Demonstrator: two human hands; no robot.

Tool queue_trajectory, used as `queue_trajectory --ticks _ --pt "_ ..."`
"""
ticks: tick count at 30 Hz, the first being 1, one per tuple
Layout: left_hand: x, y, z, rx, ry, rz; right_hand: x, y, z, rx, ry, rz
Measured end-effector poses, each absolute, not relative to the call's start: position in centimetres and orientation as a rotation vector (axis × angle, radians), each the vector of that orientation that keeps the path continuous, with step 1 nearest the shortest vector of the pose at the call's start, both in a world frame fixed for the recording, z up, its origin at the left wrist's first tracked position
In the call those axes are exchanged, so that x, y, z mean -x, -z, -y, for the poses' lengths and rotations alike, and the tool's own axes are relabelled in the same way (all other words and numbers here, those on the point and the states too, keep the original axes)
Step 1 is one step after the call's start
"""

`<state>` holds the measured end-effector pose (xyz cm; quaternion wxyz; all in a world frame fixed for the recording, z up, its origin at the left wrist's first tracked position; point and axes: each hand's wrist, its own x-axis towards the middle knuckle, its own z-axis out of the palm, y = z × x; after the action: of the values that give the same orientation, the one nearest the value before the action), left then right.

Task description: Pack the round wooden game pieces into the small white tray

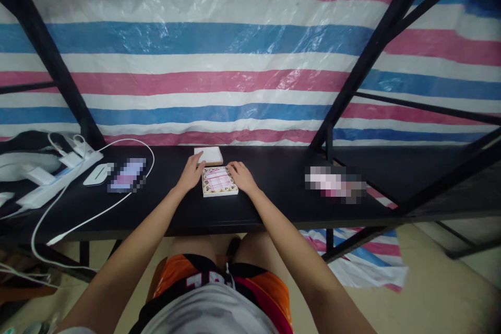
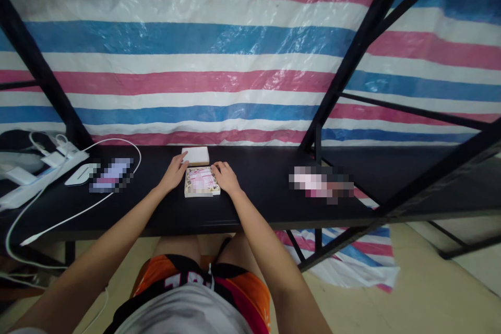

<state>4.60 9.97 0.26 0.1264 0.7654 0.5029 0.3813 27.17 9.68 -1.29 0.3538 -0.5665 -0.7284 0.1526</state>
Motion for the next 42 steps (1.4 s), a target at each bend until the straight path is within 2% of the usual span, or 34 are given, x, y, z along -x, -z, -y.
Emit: queue_trajectory --ticks 5,10,20,25,31,42 --pt "-3.6 0.2 -12.3 -2.248 -0.957 -1.678 -27.0 1.5 -9.8 1.506 -0.350 1.865" --pt "-2.9 0.7 -12.5 -2.202 -1.032 -1.891 -26.7 1.6 -9.8 1.572 -0.323 1.819" --pt "-2.5 0.0 -12.0 -2.217 -0.777 -2.031 -25.5 1.4 -10.6 1.705 -0.364 1.743" --pt "-2.7 -0.2 -11.7 -2.250 -0.731 -2.001 -25.9 0.7 -12.1 1.764 -0.503 1.653" --pt "-2.9 -0.3 -11.8 -2.224 -0.729 -1.901 -25.7 0.4 -12.8 1.850 -0.482 1.700" --pt "-4.0 -1.1 -10.6 -2.083 -0.882 -1.600 -26.1 1.6 -12.8 1.555 -0.485 1.654"
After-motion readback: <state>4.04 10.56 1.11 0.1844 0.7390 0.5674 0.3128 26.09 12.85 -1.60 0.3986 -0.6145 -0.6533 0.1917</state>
